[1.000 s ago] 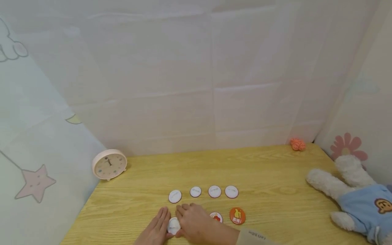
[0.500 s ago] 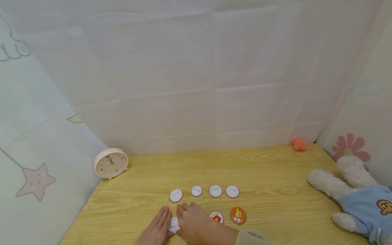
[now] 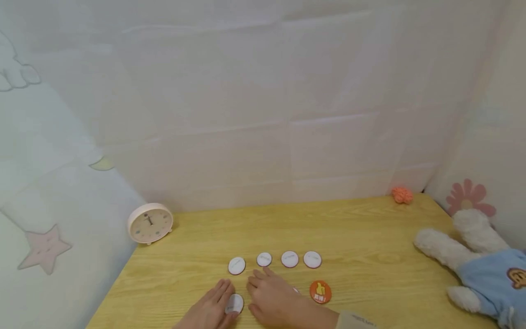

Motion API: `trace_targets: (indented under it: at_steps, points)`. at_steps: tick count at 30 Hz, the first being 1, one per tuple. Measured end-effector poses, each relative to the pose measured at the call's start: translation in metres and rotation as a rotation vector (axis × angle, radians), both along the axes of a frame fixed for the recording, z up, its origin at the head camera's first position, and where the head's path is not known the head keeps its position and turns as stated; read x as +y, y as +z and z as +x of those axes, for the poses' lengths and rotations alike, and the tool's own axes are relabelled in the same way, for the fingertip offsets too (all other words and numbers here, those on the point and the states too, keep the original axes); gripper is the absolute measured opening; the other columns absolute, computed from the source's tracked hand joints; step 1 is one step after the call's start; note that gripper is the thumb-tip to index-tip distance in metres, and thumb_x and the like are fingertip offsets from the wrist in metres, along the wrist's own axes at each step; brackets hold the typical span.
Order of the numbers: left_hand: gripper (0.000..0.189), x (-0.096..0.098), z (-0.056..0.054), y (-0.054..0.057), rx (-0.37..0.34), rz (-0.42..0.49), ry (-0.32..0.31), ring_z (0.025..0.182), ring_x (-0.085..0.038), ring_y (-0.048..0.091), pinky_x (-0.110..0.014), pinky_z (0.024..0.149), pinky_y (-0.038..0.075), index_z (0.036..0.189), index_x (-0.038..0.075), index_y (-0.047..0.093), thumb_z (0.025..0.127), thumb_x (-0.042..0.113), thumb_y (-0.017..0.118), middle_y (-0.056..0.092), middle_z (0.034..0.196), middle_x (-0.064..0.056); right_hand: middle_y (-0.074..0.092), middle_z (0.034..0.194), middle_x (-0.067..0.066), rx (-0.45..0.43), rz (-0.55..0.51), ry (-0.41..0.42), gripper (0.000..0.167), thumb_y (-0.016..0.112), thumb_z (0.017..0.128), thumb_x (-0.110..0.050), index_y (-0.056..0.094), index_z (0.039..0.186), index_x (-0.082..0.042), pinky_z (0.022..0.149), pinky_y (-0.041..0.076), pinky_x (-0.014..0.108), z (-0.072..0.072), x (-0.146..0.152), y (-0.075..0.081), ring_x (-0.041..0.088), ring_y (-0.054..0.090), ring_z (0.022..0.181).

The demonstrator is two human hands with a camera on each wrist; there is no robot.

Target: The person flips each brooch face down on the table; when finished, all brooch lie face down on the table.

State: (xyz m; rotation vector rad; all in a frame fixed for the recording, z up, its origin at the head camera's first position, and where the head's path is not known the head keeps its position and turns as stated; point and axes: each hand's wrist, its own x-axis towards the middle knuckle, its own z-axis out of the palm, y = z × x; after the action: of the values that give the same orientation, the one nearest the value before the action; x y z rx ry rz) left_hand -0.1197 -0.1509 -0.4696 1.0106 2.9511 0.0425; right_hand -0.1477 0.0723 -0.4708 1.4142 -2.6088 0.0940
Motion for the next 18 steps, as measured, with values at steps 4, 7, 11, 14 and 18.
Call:
trace_targets:
  at_steps: [4, 7, 11, 14, 18]
  points:
    - [0.065, 0.018, 0.004, 0.006, -0.005, 0.016, -0.018, 0.128, -0.035, 0.049, -0.043, 0.1, 0.047, 0.133, -0.007, 0.053, 0.099, 0.048, 0.05, 0.054, 0.136, -0.023, 0.06, 0.131, 0.012, -0.064, -0.005, -0.03, 0.05, 0.053, 0.099, -0.04, 0.062, 0.128, -0.001, 0.101, 0.045, 0.048, 0.004, 0.019, 0.007, 0.031, 0.052, 0.127]
    - [0.065, 0.032, 0.003, 0.008, 0.01, -0.017, -0.049, 0.129, -0.032, 0.049, -0.041, 0.1, 0.047, 0.134, -0.005, 0.053, 0.098, 0.049, 0.051, 0.054, 0.136, -0.02, 0.059, 0.131, 0.015, -0.093, -0.016, -0.066, 0.053, 0.056, 0.097, -0.041, 0.061, 0.128, 0.001, 0.102, 0.043, 0.05, 0.006, 0.033, 0.011, 0.033, 0.051, 0.127]
    - [0.064, 0.044, 0.0, 0.01, 0.039, -0.074, -0.075, 0.129, -0.029, 0.049, -0.039, 0.099, 0.047, 0.135, -0.002, 0.054, 0.097, 0.05, 0.053, 0.055, 0.137, -0.017, 0.058, 0.132, 0.019, -0.131, -0.03, -0.106, 0.054, 0.059, 0.095, -0.038, 0.059, 0.129, 0.005, 0.104, 0.041, 0.049, 0.007, 0.042, 0.011, 0.036, 0.05, 0.128]
    - [0.064, 0.049, -0.002, 0.01, 0.047, -0.119, -0.078, 0.13, -0.027, 0.048, -0.038, 0.1, 0.047, 0.135, 0.0, 0.055, 0.095, 0.05, 0.056, 0.054, 0.138, -0.015, 0.057, 0.133, 0.019, -0.157, -0.02, -0.124, 0.054, 0.06, 0.095, -0.038, 0.06, 0.128, 0.004, 0.104, 0.043, 0.046, 0.007, 0.043, 0.007, 0.036, 0.05, 0.127]
    - [0.064, 0.055, -0.005, 0.008, 0.05, -0.178, -0.08, 0.131, -0.025, 0.047, -0.037, 0.101, 0.046, 0.135, 0.002, 0.056, 0.094, 0.051, 0.056, 0.053, 0.14, -0.013, 0.056, 0.136, 0.017, -0.186, -0.004, -0.152, 0.052, 0.061, 0.094, -0.038, 0.06, 0.128, 0.002, 0.104, 0.043, 0.045, 0.01, 0.042, 0.003, 0.034, 0.049, 0.129]
